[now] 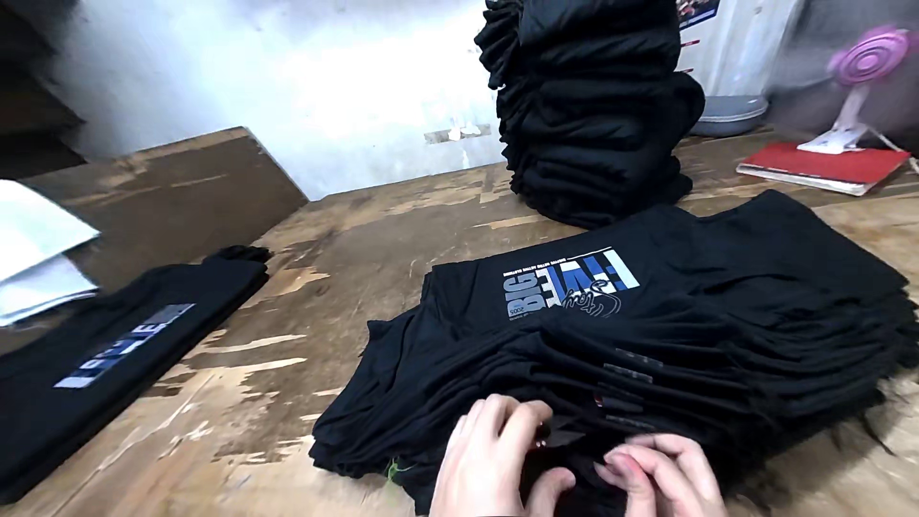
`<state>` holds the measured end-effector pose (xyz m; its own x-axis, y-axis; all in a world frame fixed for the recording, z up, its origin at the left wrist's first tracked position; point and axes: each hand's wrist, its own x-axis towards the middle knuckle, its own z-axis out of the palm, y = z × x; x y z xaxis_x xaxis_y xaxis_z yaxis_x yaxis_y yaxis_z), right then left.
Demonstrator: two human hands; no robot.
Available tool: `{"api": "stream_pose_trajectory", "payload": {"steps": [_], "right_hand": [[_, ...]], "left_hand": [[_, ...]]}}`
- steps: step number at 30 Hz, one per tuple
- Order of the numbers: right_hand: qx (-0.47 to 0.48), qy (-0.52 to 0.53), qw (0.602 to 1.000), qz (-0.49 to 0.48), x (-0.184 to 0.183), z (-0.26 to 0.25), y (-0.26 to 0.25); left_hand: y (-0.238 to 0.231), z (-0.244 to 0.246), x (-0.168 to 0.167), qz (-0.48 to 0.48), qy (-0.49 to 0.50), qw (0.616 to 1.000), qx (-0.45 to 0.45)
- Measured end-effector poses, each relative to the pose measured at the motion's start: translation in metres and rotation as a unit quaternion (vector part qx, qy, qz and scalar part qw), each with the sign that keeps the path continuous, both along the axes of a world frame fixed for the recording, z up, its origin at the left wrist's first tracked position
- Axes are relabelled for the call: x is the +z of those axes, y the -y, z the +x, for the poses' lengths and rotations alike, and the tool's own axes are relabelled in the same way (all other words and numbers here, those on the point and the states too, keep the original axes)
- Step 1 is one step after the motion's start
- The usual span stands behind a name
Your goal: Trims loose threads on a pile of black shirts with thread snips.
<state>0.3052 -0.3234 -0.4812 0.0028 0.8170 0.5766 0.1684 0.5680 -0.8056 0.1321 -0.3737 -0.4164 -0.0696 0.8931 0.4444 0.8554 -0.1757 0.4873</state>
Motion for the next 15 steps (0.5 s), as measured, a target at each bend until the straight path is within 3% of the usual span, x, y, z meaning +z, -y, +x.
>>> {"api": "stream_pose_trajectory", "payload": {"steps": [7,10,15], "right_hand": [[-0.002,-0.002,1.0,0.031,0.002,-0.004,-0.001],[0.001,0.005,0.998,0.058,0.003,0.004,-0.002],[-0.023,0.094,0.984,0.152,-0.012,0.028,0.006]], "left_hand": [[-0.005,0.01,0.0,0.044,-0.117,0.992,-0.037],[-0.01,0.006,-0.001,0.038,-0.108,0.992,-0.052],[-0.033,-0.019,-0.016,-0.051,-0.035,0.976,-0.211]]}}
